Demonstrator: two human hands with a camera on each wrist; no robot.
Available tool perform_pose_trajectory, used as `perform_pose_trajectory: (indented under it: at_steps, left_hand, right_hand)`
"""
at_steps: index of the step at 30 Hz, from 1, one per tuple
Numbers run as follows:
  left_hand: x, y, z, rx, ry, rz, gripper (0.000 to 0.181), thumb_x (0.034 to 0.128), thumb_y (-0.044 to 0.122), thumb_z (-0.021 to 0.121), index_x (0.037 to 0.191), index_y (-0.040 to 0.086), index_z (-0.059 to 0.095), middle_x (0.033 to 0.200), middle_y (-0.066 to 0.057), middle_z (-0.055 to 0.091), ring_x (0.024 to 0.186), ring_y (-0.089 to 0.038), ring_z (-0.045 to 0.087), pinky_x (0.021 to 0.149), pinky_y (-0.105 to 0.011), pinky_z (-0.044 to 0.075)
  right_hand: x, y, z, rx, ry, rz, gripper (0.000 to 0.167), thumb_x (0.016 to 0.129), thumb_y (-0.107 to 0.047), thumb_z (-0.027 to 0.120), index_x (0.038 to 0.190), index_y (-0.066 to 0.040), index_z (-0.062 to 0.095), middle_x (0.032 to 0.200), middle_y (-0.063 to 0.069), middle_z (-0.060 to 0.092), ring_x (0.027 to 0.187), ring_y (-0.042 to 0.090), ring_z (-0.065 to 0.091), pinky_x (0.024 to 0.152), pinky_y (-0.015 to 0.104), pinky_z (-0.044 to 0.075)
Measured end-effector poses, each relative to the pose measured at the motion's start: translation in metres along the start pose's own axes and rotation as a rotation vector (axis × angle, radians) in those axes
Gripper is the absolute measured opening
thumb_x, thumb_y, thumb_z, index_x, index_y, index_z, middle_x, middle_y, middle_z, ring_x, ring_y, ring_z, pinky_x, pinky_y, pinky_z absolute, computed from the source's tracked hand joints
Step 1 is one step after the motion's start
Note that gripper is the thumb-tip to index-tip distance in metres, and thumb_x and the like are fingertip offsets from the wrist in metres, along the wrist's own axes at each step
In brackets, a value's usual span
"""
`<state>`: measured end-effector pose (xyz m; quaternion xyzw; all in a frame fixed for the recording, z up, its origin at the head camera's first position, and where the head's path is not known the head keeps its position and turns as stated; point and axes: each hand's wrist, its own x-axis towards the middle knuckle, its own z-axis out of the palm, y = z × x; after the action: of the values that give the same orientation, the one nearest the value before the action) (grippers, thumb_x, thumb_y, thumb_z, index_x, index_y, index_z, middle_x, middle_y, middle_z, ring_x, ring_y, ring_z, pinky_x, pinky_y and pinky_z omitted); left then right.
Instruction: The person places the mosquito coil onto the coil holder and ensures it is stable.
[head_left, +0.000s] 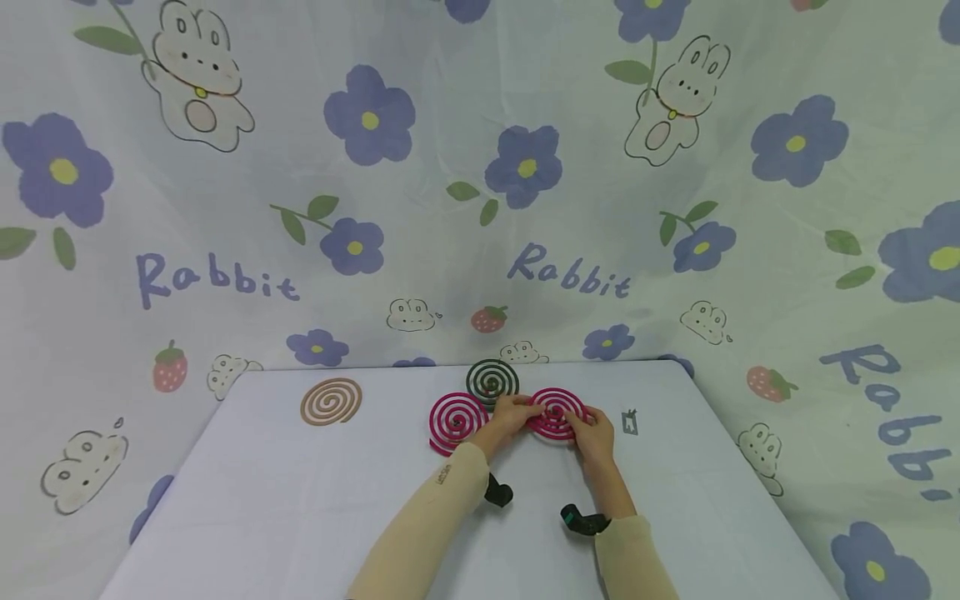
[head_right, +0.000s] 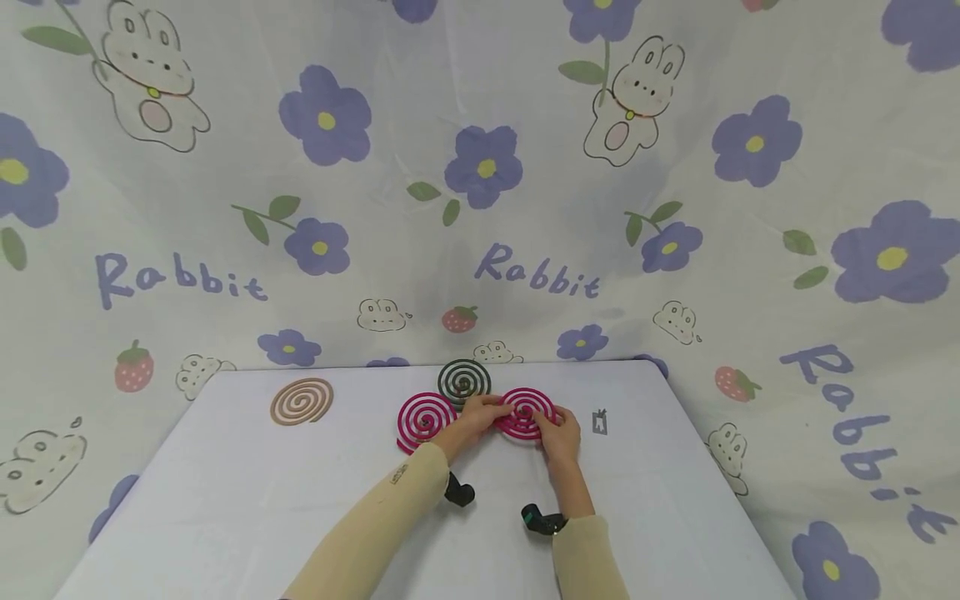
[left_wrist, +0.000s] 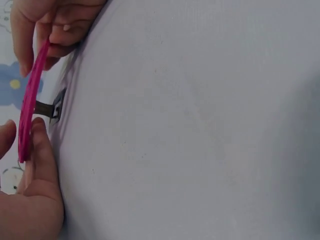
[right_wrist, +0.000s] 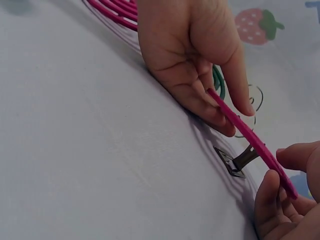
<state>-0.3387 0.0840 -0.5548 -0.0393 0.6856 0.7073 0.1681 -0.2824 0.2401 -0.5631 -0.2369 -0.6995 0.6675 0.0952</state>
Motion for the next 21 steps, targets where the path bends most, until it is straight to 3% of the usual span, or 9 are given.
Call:
perform_pose_trajectory:
  at_steps: [5,11,21]
  left_hand:
    - [-0.001,-0.003,-0.003,-0.027,-0.006,0.002,0.045,0.0840,0.011,0.077,0.122,-0.006,0.059,0.105,-0.012,0.063,0.080,-0.013,0.060,0.070,-0.026,0.055]
    - [-0.003,-0.003,-0.006,-0.048,-0.030,-0.014,0.043,0.0847,0.011,0.076,0.121,-0.005,0.060,0.103,-0.011,0.062,0.079,-0.013,0.059,0.071,-0.027,0.055]
    - [-0.008,-0.002,-0.011,-0.116,-0.078,-0.009,0.039,0.0863,-0.001,0.070,0.122,-0.010,0.058,0.111,-0.016,0.061,0.090,-0.017,0.062,0.081,-0.034,0.055]
  right_hand:
    - [-0.006,0.001,-0.003,0.009,-0.009,-0.028,0.054,0.090,-0.015,0.070,0.134,0.002,0.045,0.097,0.015,0.059,0.053,0.011,0.053,0.046,0.022,0.048]
    - [-0.011,0.001,-0.005,-0.034,0.010,-0.066,0.053,0.090,-0.012,0.070,0.134,0.002,0.046,0.099,0.017,0.059,0.050,0.012,0.052,0.045,0.023,0.048]
    - [-0.015,0.001,-0.013,-0.111,0.032,-0.067,0.048,0.088,-0.014,0.070,0.129,0.000,0.051,0.106,0.019,0.058,0.060,0.015,0.057,0.047,0.023,0.050]
